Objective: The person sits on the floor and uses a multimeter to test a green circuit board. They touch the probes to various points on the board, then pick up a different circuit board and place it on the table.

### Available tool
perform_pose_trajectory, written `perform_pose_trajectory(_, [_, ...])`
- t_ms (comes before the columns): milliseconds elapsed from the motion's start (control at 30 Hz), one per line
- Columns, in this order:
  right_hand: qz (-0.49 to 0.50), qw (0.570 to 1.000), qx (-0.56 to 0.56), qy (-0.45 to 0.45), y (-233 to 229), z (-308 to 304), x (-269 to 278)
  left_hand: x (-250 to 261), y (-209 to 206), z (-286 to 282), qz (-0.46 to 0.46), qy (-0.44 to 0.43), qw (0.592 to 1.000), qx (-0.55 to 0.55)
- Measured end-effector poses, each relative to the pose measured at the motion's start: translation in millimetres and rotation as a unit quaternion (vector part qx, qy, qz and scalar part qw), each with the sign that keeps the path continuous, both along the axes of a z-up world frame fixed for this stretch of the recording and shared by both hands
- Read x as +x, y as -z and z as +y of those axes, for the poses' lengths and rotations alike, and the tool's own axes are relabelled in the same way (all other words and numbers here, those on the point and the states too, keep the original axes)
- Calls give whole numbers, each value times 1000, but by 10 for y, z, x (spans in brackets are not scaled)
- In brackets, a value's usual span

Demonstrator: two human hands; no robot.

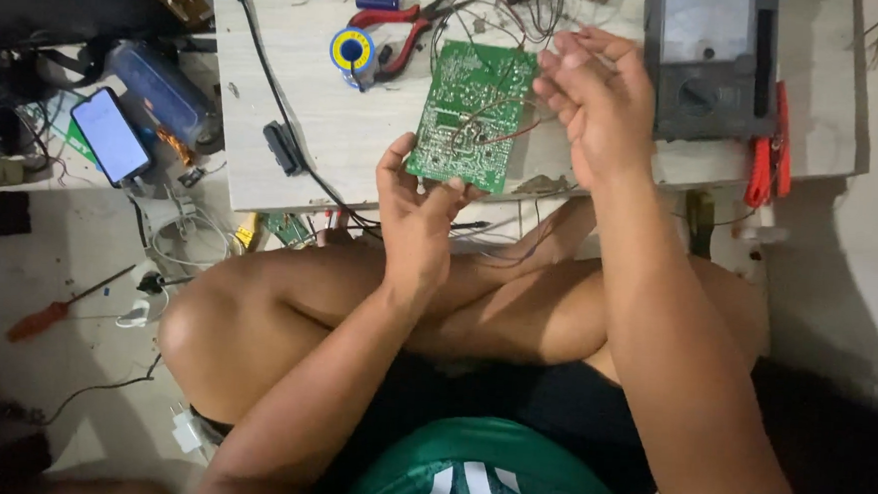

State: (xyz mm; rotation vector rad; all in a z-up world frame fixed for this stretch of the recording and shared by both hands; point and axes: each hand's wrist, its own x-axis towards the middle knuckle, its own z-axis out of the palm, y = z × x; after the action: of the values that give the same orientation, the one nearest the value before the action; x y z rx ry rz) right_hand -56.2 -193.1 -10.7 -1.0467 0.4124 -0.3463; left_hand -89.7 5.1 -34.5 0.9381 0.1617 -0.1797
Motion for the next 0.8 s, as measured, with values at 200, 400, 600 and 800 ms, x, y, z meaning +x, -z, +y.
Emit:
perform_pose_trajectory(200, [-5,997,-55,-53,62,-51,-5,17,-28,10,-5,57,982,178])
perform_pose_trajectory(400, [33,995,-88,-39,-31,-27,-75,15,-175,197,-62,162,921,348])
perform_pose_trajectory(600, [90,982,-148,-69,-312,34,-280,111,-168,290,-45,187,868,459])
perform_pose_trajectory(800, [53,982,-163,-75,21,-102,-446,150,-301,368,-79,222,881,411])
